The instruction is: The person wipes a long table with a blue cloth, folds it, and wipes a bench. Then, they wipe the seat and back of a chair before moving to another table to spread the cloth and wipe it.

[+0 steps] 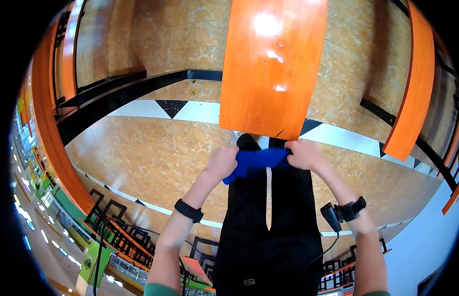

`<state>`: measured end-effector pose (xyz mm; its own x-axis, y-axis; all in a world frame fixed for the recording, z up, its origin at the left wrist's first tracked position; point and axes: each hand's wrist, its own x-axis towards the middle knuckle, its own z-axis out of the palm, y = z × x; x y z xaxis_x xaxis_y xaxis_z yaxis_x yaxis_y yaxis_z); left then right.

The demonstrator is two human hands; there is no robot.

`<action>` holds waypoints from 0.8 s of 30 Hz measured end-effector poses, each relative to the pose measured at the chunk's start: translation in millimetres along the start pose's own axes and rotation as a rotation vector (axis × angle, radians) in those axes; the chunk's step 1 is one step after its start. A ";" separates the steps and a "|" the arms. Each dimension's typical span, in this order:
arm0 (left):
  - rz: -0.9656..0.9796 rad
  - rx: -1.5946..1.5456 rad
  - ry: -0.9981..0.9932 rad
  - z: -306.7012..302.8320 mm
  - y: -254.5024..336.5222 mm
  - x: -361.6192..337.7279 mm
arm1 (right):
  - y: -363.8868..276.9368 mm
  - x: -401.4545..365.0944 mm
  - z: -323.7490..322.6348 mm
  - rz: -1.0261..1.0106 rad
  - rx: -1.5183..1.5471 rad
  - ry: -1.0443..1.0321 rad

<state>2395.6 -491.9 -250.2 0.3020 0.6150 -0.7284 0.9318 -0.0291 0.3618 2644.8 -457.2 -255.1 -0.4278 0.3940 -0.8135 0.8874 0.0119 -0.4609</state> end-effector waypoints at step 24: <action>0.442 -0.035 0.800 -114.3 20.8 150.5 | 21.6 45.4 -148.8 -0.250 -0.155 1.288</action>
<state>2437.5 -309.9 -285.8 0.3884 0.9164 0.0965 0.7537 -0.3762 0.5388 2670.1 -302.3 -249.2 -0.1899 0.9508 0.2446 0.8560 0.2824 -0.4331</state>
